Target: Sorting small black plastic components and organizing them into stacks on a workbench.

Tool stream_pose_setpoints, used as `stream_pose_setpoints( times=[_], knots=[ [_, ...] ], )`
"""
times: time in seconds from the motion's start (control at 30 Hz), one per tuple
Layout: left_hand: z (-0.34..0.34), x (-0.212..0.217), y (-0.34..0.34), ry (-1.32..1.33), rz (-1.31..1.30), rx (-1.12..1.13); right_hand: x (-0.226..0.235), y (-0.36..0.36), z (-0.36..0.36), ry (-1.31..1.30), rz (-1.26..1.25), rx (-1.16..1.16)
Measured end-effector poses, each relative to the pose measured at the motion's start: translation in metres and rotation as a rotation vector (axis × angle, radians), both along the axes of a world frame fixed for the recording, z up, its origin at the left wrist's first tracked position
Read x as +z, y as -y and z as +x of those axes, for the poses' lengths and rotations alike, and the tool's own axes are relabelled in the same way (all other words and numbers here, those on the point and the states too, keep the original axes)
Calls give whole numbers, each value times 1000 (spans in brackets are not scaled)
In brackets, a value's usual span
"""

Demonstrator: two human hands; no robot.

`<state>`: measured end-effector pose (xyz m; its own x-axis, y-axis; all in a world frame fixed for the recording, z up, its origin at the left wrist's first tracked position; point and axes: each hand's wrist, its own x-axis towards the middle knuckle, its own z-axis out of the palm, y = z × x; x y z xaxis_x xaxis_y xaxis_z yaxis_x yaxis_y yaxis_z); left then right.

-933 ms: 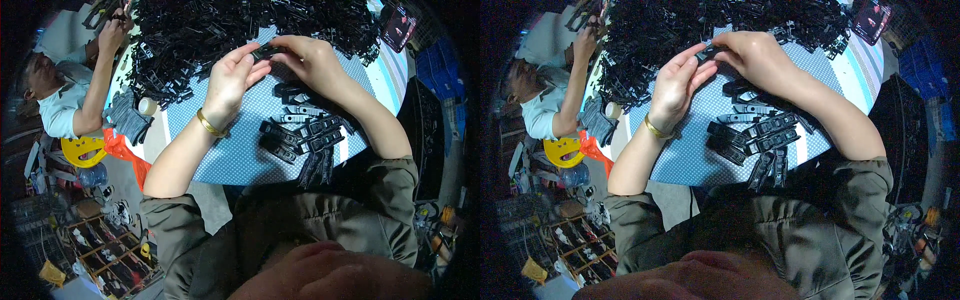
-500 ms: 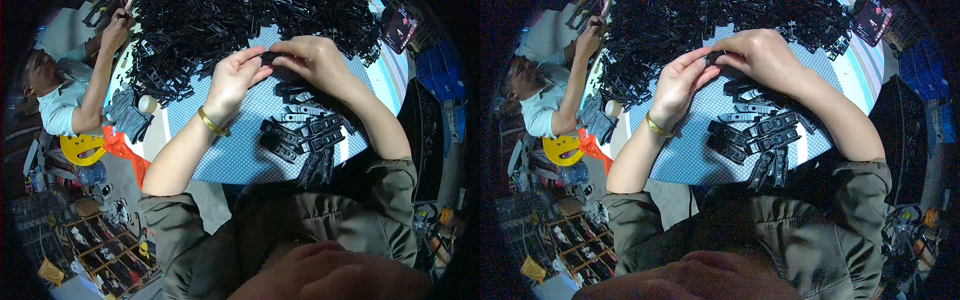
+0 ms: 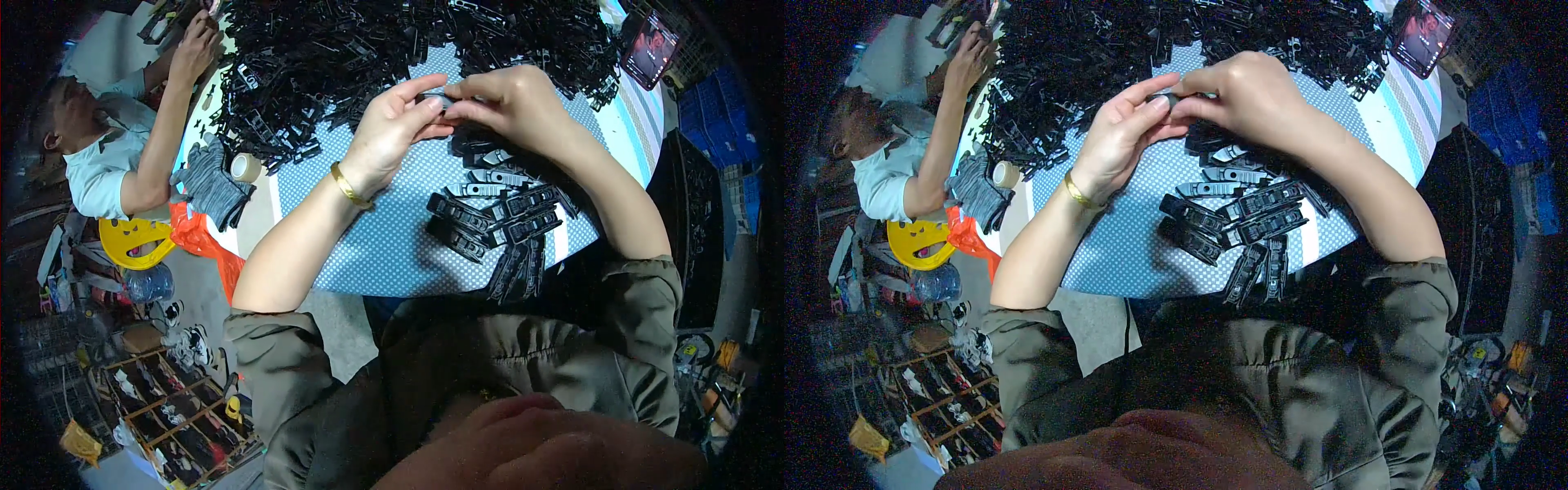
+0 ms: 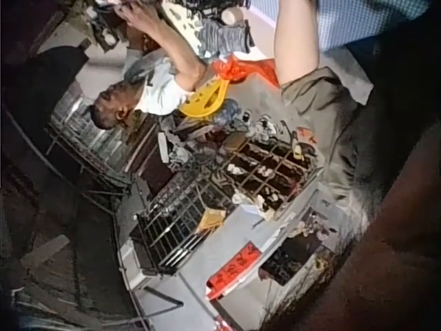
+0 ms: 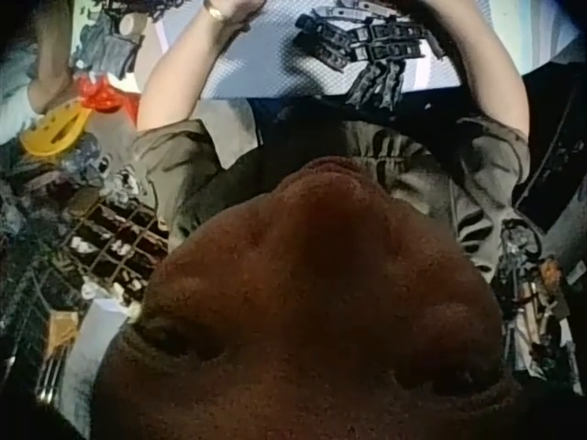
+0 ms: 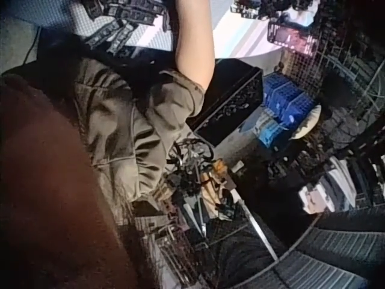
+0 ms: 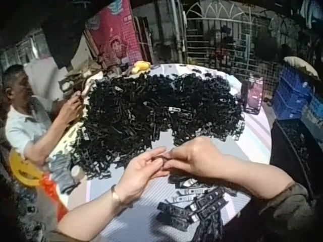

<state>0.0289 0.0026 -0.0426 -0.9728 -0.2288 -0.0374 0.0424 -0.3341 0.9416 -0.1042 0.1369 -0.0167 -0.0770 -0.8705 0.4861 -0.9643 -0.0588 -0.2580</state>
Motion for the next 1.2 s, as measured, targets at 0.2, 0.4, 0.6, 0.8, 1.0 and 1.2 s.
stream_pose_setpoints(
  times=[0.2,0.4,0.6,0.8,1.0,1.2],
  knots=[
    [-6,-9,-9,30,-212,-18,4,29,-43,-109,-179,-71],
    [-4,-7,-6,79,-192,-10,16,78,-31,-569,20,16],
    [-4,-7,-5,3,22,56,4,67,-42,-419,-256,-90],
    [-2,-11,0,-13,95,84,0,22,-7,-400,-182,126],
    [-4,-6,-4,1,-14,124,-9,11,-11,51,-148,232],
    [-4,-7,-6,-42,-88,135,-4,9,-10,318,-200,89]
  ],
)
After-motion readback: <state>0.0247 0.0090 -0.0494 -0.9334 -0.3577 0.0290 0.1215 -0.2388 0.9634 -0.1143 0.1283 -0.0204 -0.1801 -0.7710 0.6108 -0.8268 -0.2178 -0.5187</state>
